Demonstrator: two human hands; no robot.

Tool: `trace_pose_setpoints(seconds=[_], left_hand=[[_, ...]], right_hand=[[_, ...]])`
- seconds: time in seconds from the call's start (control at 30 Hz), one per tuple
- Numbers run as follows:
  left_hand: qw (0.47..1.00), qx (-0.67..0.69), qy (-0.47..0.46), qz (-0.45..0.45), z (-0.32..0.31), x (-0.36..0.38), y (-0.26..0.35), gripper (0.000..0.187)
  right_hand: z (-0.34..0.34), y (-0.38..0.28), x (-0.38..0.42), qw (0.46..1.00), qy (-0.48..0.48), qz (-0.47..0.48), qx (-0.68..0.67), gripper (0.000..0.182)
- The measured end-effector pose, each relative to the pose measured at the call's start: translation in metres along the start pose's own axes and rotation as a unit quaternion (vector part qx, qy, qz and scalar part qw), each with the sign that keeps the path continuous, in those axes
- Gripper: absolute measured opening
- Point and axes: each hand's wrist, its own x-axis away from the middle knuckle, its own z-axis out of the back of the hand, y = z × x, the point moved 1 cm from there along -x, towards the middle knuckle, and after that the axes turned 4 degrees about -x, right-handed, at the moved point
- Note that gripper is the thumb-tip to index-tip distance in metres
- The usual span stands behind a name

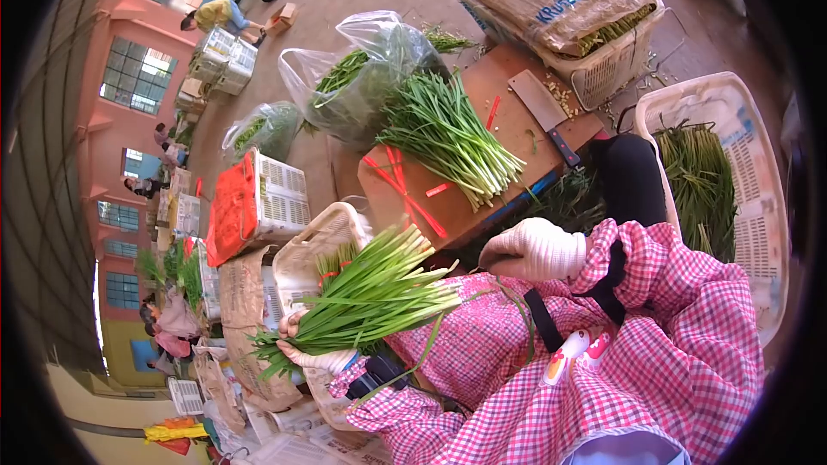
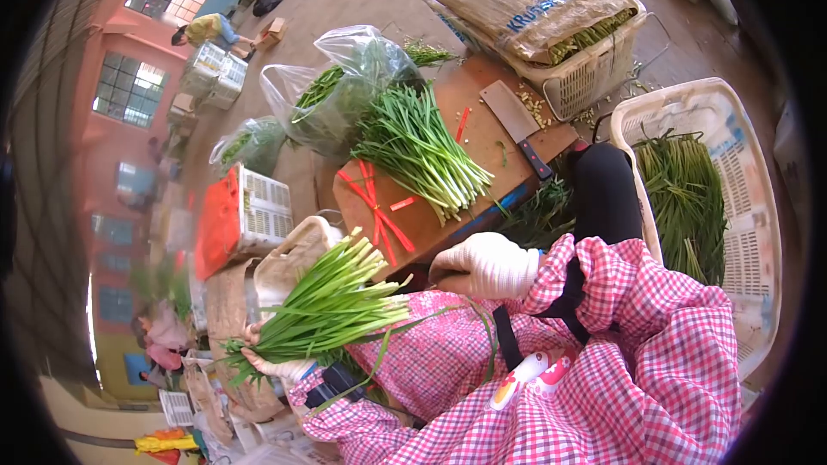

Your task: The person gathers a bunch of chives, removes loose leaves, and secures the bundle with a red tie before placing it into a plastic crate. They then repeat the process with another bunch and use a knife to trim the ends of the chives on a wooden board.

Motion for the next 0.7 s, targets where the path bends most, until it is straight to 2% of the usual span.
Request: trace_pose_setpoints(seconds=[0.07, 0.2, 0.27, 0.33, 0.4, 0.47, 0.5, 0.53, 0.6, 0.67, 0.7], left_hand=[[0.999, -0.039, 0.009, -0.016, -0.005, 0.002, -0.002, 0.013], [1.000, 0.006, 0.008, -0.014, -0.004, 0.002, -0.004, 0.014], [1.000, 0.006, 0.004, -0.014, -0.004, 0.002, -0.007, 0.014], [0.999, -0.045, -0.005, -0.017, 0.002, 0.000, -0.004, 0.013], [0.995, -0.098, -0.012, -0.018, 0.006, 0.000, -0.002, 0.014], [0.994, -0.088, 0.059, -0.035, 0.010, -0.001, -0.002, 0.015], [0.982, -0.118, 0.132, -0.064, 0.014, -0.004, -0.002, 0.019], [0.982, -0.118, 0.132, -0.065, 0.016, -0.004, -0.002, 0.019], [0.957, -0.215, 0.188, -0.056, 0.018, -0.003, 0.001, 0.023], [0.956, -0.220, 0.181, -0.066, 0.028, -0.007, 0.010, 0.026], [0.945, -0.216, 0.236, -0.073, 0.030, -0.008, 0.013, 0.026]], right_hand=[[-0.006, -0.002, -0.002, 0.999, 0.027, 0.006, -0.037, 0.027], [-0.019, -0.004, -0.008, 0.988, -0.008, -0.037, -0.151, 0.031], [-0.022, -0.001, -0.012, 0.987, -0.002, -0.041, -0.154, 0.032], [-0.018, -0.001, -0.015, 0.996, 0.082, 0.011, -0.017, 0.039], [-0.021, 0.005, -0.017, 0.997, 0.076, -0.005, 0.022, 0.042], [-0.024, 0.004, -0.019, 0.999, -0.013, 0.001, 0.036, 0.035], [-0.024, 0.005, -0.018, 0.999, -0.012, 0.000, 0.036, 0.035], [-0.023, 0.007, -0.018, 0.999, -0.020, -0.004, 0.029, 0.031], [-0.023, 0.011, -0.016, 0.999, -0.038, -0.010, 0.015, 0.024], [-0.009, 0.015, -0.007, 0.998, -0.038, -0.003, 0.041, 0.023], [0.001, 0.019, -0.001, 0.995, -0.060, -0.015, 0.075, 0.023]])
